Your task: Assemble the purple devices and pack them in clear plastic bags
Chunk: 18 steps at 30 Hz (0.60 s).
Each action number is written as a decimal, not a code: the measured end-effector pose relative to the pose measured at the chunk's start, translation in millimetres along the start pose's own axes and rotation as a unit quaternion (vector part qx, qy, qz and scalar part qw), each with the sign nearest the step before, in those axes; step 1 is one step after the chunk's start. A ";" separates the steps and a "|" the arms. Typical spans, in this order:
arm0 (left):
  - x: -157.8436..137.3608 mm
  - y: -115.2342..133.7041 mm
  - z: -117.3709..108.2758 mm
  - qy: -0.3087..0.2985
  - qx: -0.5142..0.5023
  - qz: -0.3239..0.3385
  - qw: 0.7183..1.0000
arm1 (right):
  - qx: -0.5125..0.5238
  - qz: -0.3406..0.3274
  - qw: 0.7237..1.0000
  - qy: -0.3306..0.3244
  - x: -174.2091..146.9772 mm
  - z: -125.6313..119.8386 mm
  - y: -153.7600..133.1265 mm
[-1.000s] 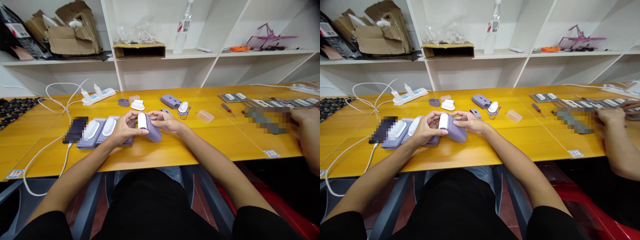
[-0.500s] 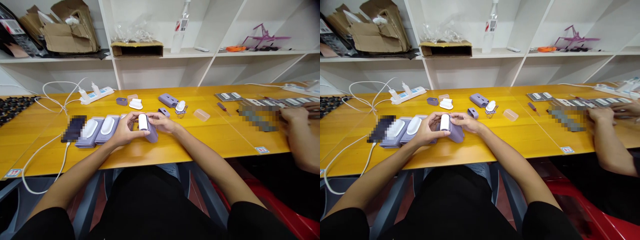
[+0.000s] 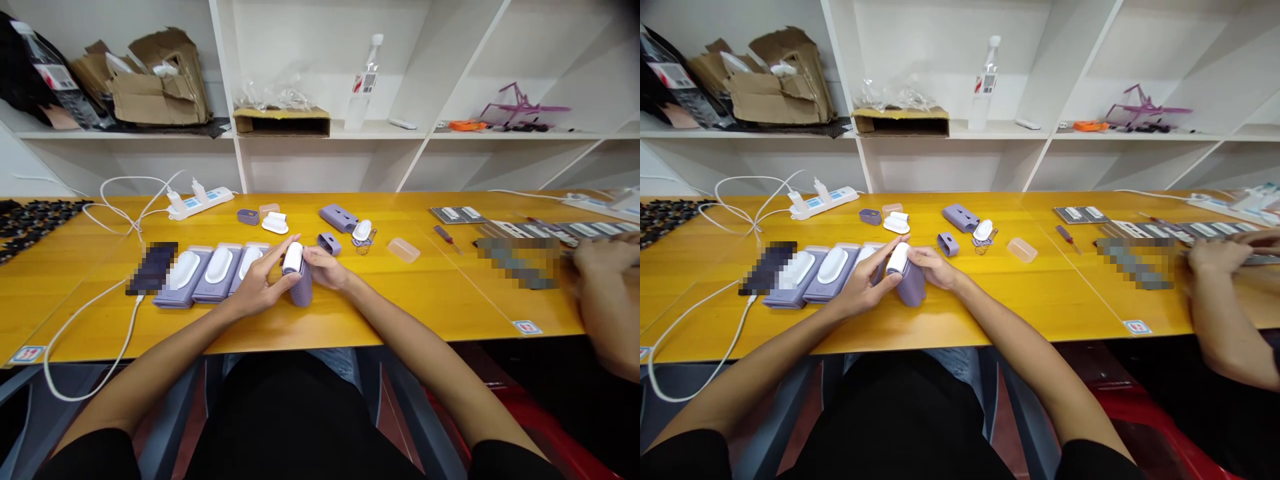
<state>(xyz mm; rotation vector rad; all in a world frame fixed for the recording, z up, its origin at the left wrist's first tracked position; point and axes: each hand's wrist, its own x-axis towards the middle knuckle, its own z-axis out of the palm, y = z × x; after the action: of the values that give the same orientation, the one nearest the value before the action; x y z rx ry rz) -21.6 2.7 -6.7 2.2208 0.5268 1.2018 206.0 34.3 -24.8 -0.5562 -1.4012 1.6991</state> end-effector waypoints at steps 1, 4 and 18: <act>0.9 1.8 -1.0 0.001 0.031 0.016 0.999 | 0.001 -0.010 1.000 0.028 0.9 2.6 1.7; 3.3 6.1 -4.1 0.001 0.096 0.055 0.994 | -0.007 -0.043 0.994 0.098 3.7 9.7 5.2; -1.6 -5.0 3.6 0.069 0.150 0.053 0.985 | -0.118 -0.170 0.950 0.235 5.7 22.0 0.5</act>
<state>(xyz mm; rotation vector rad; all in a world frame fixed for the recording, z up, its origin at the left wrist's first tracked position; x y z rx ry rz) -19.8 4.6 -12.5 2.4545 0.6920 1.4181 185.7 26.4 -18.2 -0.7475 -1.2633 1.0441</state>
